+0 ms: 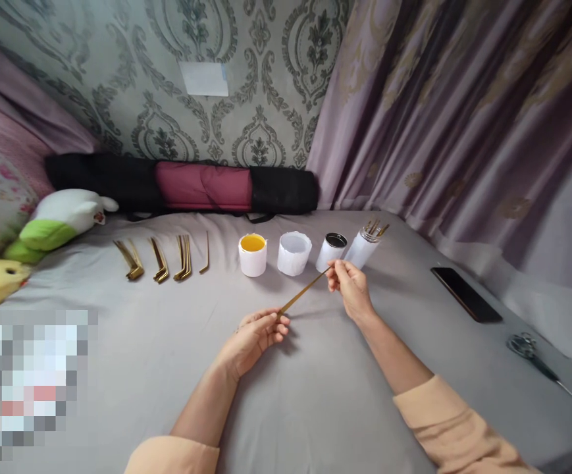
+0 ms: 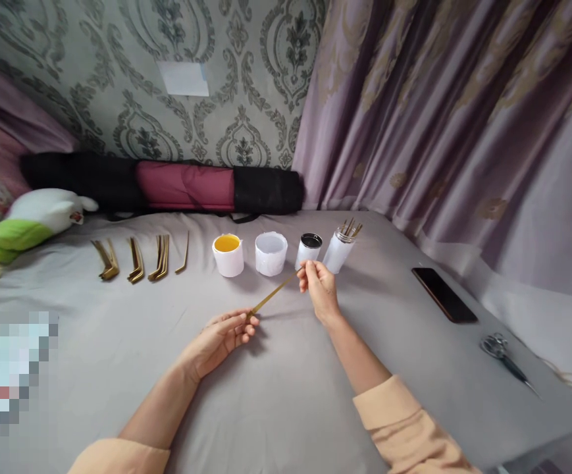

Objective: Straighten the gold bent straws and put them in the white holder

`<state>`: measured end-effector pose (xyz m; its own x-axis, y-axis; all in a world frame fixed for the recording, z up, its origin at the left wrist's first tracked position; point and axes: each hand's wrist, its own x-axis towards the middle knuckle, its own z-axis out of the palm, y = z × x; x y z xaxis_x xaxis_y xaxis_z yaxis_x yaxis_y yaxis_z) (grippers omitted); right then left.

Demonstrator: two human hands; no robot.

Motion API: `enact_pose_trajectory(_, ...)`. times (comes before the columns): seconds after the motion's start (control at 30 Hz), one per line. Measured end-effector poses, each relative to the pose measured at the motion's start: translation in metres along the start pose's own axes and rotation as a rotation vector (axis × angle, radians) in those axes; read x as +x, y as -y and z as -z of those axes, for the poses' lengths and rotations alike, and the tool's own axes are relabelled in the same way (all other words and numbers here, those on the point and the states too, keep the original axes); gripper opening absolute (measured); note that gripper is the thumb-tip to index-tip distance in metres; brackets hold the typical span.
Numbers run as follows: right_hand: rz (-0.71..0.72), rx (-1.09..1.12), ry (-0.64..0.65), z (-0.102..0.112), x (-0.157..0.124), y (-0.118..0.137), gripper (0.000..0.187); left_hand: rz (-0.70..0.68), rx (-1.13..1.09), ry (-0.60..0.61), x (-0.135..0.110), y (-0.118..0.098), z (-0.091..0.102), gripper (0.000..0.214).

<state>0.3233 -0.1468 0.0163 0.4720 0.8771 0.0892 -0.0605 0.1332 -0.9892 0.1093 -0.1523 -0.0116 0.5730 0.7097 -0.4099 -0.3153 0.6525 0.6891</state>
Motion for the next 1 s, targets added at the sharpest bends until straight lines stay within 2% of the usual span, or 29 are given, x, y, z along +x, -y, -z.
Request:
enact_pose_trajectory(0.37, 0.046, -0.052, 0.019, 0.006, 0.000, 0.001, 0.029, -0.002, 0.011, 0.014, 0.000, 0.001, 0.001, 0.020)
enact_pose_trajectory(0.63, 0.071, -0.078, -0.008, 0.009, 0.001, 0.016, 0.028, 0.009, 0.033, -0.011, -0.003, -0.003, -0.003, 0.024)
enact_pose_trajectory(0.83, 0.121, -0.106, -0.038, 0.028, 0.009, 0.035, 0.029, 0.006, 0.010, -0.024, -0.003, -0.004, 0.000, 0.028)
enact_pose_trajectory(1.0, 0.200, -0.152, -0.081, 0.049, 0.018, 0.067, 0.026, -0.001, -0.051, -0.009, -0.001, -0.003, 0.005, 0.026)
